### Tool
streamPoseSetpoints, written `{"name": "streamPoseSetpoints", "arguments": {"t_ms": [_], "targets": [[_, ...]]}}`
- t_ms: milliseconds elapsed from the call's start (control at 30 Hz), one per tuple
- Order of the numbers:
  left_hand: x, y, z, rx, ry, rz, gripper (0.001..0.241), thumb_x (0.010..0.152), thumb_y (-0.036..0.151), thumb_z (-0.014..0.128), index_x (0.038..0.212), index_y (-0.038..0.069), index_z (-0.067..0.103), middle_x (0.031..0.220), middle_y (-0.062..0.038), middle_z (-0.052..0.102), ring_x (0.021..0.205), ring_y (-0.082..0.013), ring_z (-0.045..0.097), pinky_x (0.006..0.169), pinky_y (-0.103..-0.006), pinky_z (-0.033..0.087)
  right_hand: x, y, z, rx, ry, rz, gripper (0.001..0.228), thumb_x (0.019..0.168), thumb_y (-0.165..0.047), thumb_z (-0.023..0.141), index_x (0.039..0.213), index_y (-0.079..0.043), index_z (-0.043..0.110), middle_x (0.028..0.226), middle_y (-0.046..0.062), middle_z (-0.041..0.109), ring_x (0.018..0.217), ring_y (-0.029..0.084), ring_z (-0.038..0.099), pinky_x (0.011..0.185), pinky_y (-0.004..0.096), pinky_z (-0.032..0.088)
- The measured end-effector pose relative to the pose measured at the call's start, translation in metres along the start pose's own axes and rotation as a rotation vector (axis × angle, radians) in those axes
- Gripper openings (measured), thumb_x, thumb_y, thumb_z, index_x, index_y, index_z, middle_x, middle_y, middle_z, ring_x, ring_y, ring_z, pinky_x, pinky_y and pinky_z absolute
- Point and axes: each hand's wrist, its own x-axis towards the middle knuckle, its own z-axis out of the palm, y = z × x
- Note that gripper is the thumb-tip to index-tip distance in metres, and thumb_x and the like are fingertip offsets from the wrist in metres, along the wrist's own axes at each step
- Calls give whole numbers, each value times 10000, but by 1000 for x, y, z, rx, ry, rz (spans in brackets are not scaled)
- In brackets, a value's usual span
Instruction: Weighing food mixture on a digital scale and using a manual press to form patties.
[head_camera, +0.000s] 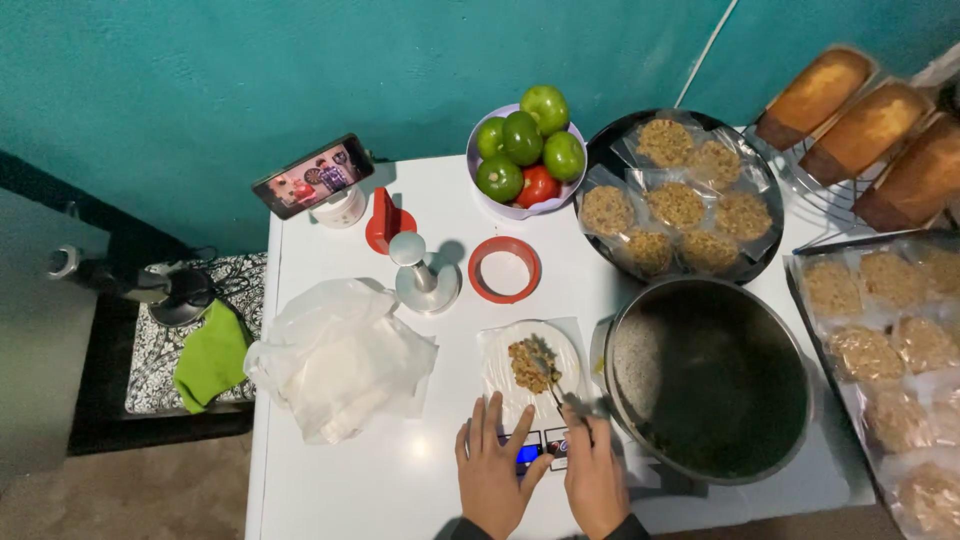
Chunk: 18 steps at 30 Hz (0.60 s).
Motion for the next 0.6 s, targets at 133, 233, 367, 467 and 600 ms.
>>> {"name": "streamPoseSetpoints", "arguments": {"t_ms": [133,233,367,467,600], "targets": [[11,5,-3,-2,4,-17,648,868,476,718,1448,221,583,1566,-225,348,1453,-431,270,1104,-592,214,7,-1,-7,-4,-159,81,405,965,-115,545,1369,-136,535,1290,161,533,999,433,643,780,510,529],[0,11,0,-25,-6,-68,621,883,461,714,1437,213,585,1572,-218,355,1458,-419,283,1096,-569,246,2,-4,-19,80,-193,81,424,965,-126,542,1388,-144,534,1279,174,518,1007,446,634,774,509,535],[3,17,3,-23,-24,-154,573,862,397,716,1397,225,609,1576,-174,358,1455,-402,278,1091,-563,247,13,-3,-25,97,-146,-42,414,969,-116,512,1382,-116,525,1294,186,517,1039,465,620,789,526,523],[2,24,5,-28,31,-186,556,858,366,718,1388,228,618,1578,-155,367,1456,-391,288,1092,-543,262,20,-5,-36,117,-225,-15,400,988,-140,493,1388,-125,516,1331,180,504,1038,465,615,798,527,515],[-11,34,9,-48,101,-294,569,845,309,724,1392,218,600,1559,-143,401,1441,-382,334,1103,-516,288,22,7,-40,214,-121,-81,347,1042,-164,468,1374,-89,530,1163,227,552,997,491,598,794,524,501]]}}
